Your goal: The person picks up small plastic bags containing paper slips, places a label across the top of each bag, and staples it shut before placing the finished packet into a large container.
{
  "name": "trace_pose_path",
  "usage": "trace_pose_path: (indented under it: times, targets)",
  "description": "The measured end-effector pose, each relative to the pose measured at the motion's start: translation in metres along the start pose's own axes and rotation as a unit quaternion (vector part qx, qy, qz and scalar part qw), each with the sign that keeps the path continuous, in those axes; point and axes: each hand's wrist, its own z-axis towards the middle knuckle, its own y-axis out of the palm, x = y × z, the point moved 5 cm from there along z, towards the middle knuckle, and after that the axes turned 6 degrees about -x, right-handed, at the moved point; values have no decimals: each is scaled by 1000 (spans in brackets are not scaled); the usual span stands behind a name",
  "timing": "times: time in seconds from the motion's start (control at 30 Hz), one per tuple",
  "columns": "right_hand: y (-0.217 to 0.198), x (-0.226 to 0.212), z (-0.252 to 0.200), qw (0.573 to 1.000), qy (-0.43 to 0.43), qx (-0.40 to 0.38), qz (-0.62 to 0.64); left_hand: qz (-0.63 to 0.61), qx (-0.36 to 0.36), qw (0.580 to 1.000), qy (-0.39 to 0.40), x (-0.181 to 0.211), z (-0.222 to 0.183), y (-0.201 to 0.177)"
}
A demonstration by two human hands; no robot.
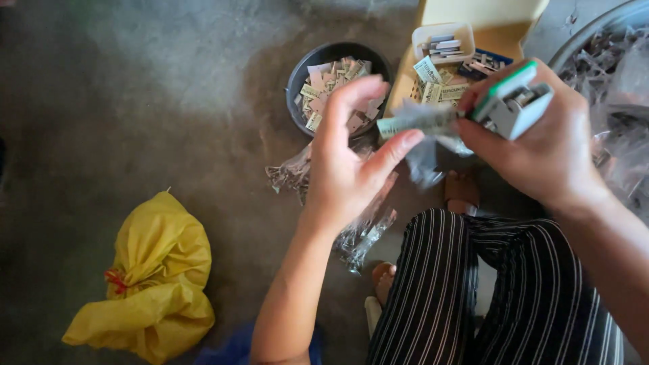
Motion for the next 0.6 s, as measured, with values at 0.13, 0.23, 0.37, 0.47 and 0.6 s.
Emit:
trace_pose_path:
  times: [0.13, 0.23, 0.37, 0.47, 0.6]
  targets:
    - [-5, -26, -1, 1000, -2, -21, 18, -102, -103, 988, 44, -15, -1, 23]
    - [-9, -22, -5, 999, 17, -16, 37, -39, -107, 987, 116, -11, -5, 26]
    - [-12, -12, -8, 999, 34, -23, 15, -105, -73, 991, 40, -8, -2, 18]
    - [-11, -11, -8, 998, 51, -14, 17, -87, -74, 991, 68, -3, 2, 8]
    - [-27, 9, -20, 963, -20, -24, -268, -2, -36, 997, 65, -13, 3, 6]
